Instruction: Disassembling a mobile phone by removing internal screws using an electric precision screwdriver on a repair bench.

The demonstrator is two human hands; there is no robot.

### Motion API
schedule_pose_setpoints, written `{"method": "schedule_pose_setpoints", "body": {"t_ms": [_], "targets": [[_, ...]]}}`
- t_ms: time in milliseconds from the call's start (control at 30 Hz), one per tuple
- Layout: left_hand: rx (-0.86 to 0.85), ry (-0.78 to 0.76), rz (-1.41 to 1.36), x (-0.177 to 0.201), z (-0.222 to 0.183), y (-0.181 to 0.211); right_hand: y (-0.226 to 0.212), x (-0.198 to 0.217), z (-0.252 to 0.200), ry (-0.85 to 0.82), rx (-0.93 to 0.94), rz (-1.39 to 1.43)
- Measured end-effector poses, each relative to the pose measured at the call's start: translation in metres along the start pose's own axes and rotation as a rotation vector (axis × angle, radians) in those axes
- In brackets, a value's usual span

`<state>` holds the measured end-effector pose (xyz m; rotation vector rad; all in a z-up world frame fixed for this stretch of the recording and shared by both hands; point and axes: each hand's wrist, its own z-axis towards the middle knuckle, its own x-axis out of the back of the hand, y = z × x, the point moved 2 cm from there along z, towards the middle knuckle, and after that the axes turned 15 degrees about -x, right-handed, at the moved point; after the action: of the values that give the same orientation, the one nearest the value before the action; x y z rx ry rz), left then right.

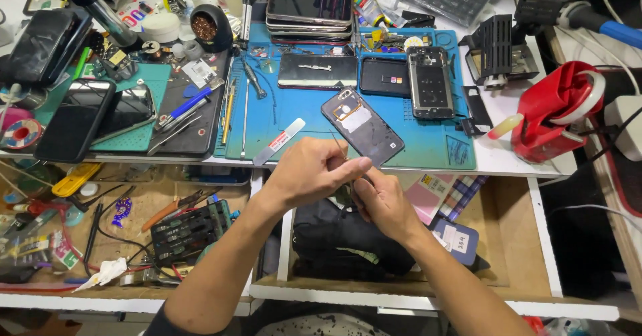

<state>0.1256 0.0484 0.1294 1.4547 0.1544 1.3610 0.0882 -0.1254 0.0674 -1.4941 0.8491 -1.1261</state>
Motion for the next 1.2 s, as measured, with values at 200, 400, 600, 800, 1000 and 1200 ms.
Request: {"method": "schedule_pose_setpoints", "body": {"t_ms": [200, 400, 600, 800, 1000, 1200], "targets": [[0.086, 0.122, 0.056, -0.019, 0.005, 0.006, 0.031, 0.001, 0.005, -0.018, 0.001, 0.098], [-0.084, 0.099, 0.048, -0.01, 0.004, 0.001, 0.042, -0.01, 0.003, -0.192, -0.084, 0.411], [0.265, 0.183, -0.039, -0.012, 0.006, 0.016, 0.017, 0.003, -0.007, 0.147, -0.145, -0.226], [-0.015, 0.196, -0.165, -0.025, 0.013, 0.014, 0.034, -0.003, -0.003, -0.226, -0.032, 0.468], [-0.328, 0.163, -0.361, -0.029, 0.006, 0.018, 0.03, -0.01, -0.022, -0.592, -0.14, 0.818], [0.046, 0.163, -0.126, -0.009, 0.011, 0.013, 0.002, -0.006, -0.002, -0.181, 0.016, 0.283]]}}
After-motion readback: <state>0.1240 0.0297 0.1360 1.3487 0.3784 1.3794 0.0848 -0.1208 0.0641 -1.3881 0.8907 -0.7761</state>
